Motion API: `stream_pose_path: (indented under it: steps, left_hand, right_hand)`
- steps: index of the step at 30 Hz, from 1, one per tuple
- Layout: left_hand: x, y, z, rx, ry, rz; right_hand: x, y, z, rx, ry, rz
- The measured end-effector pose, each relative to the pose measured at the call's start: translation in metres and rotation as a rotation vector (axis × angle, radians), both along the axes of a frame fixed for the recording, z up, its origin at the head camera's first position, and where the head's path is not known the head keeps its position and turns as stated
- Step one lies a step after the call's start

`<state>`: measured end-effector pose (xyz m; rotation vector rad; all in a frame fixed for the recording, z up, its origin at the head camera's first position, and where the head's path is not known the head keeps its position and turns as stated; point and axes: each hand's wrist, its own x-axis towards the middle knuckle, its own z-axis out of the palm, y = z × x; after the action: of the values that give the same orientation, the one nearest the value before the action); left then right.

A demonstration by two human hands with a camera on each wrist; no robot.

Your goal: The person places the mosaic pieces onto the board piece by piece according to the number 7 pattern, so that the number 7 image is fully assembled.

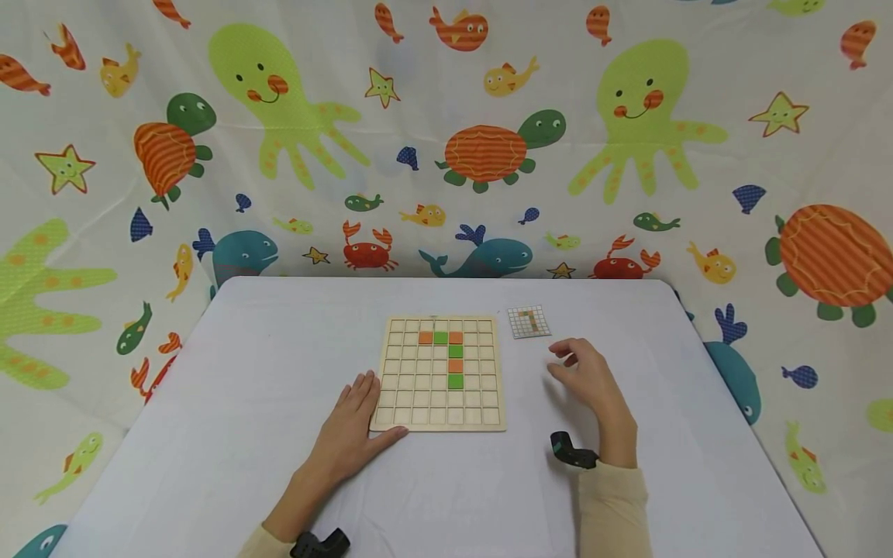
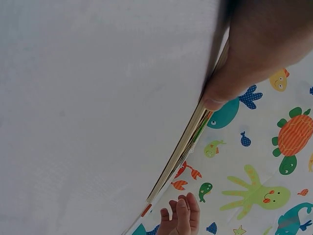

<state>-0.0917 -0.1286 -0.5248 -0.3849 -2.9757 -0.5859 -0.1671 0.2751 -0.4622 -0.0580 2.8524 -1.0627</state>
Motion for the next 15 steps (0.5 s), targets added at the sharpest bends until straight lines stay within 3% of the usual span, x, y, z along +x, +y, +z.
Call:
stream_pose_path:
  steps: [15]
  left_hand:
    - [-0.001, 0.0, 0.001, 0.008, 0.001, -0.004]
  right_hand:
    - [0.006, 0.019, -0.002, -0.008, -0.133, -0.008]
